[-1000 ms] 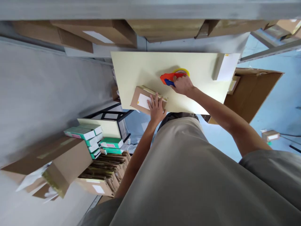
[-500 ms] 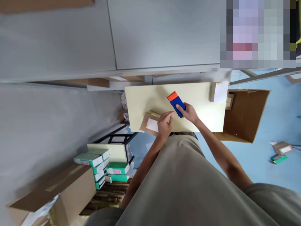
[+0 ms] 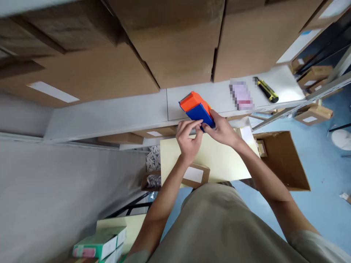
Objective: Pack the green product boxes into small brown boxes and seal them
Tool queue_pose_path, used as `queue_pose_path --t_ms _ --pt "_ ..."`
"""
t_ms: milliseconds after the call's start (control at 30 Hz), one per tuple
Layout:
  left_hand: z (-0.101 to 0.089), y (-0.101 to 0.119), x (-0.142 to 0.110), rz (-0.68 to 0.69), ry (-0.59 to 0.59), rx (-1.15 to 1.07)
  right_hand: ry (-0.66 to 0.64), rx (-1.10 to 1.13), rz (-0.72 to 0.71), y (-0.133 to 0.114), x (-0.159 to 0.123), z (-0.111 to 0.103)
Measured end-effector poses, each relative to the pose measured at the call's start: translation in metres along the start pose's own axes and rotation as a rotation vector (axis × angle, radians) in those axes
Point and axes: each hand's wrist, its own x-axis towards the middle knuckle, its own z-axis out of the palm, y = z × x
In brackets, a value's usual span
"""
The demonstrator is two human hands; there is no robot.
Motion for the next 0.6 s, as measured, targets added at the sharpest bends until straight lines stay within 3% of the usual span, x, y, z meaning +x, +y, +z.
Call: queue_pose_path --t_ms 133,267,433,500,600 --pt "-0.002 -0.010 0.044 0.013 0.010 0.025 0.030 -0.189 -0.075 -0.016 0.056 -0.003" --pt "0.004 -0.017 0.046 -0.040 -0.070 0.032 -0.002 -0.367 -0.014 -0.017 0.103 -0.005" --pt "0.020 -0.038 -0.019 -0.219 -0.197 -0.064 -0.144 -0.517 0.031 -0.001 0.125 0.008" --pt "0.024 -0.053 -0.056 -0.305 -0.268 -0.086 -0.075 -0.531 -0.014 0.005 0.121 0.014" --pt "0.016 -0.086 -0.112 -0.462 -0.344 -0.001 0.153 -0.493 -0.087 0.012 0.094 0.027"
